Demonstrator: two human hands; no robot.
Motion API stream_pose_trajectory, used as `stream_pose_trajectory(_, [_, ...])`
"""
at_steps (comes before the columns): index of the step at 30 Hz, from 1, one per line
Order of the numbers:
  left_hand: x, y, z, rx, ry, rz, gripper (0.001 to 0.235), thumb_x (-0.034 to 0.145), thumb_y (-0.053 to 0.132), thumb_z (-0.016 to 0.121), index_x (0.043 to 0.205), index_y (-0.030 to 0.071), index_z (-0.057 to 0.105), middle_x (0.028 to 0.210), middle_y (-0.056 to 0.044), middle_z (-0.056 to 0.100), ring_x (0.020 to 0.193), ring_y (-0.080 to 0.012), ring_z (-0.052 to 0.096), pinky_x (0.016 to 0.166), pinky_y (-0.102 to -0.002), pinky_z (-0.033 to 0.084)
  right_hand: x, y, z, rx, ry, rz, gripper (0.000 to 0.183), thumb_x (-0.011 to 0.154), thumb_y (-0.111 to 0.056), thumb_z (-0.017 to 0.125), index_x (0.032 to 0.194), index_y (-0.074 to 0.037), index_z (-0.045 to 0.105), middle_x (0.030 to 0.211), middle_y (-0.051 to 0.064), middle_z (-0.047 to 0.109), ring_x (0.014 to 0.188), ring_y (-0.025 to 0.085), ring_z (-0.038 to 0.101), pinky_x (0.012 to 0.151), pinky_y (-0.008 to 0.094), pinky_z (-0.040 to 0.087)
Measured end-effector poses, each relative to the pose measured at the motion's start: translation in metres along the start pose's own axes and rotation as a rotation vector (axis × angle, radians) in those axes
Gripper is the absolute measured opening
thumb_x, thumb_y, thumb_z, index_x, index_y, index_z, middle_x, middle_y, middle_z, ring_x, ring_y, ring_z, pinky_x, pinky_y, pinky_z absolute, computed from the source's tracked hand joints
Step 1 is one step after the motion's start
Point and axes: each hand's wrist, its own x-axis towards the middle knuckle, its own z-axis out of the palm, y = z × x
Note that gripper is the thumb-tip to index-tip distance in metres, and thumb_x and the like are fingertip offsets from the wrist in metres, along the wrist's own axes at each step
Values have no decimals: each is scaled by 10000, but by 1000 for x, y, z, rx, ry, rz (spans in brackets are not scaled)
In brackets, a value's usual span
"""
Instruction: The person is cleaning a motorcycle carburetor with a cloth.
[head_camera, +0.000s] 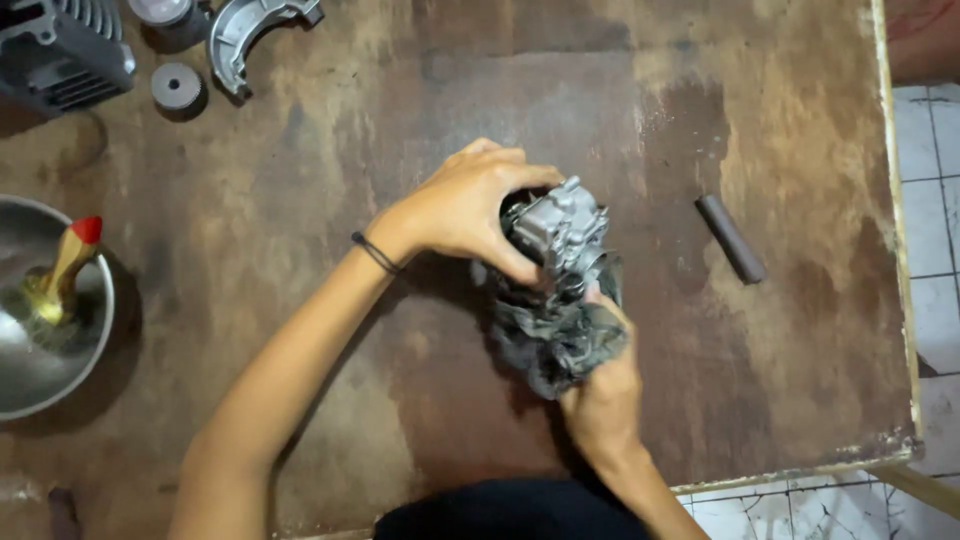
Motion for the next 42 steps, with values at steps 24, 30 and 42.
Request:
stream_pose_trajectory(24, [38,32,32,-396,208,44,511,1076,504,441,1254,132,743,1272,-99,751,1191,-295,703,1032,-385,531,49,14,-3,61,268,-87,237,896,-35,747,1127,-5,707,1144,158,693,1043,334,703,940,403,557])
stream_pose_trajectory(30, [50,36,24,-459,105,-37,580,1039,507,393,1003,108,812,972,-76,800,934,-251,752,876,-369,552,52,27,-23,102,60,-148,233,830,22,687,1062,18,674,1163,184,650,1068,367,656,927,420,536])
stream_pose_trajectory(42, [39,22,27,-689,100,125,528,1108,416,384,1127,63,776,1119,-88,785,1086,-242,754,1007,-349,555,48,90,-38,1145,-366,773,344,892,-64,642,1228,0,674,1111,67,738,1012,213,658,884,368,532])
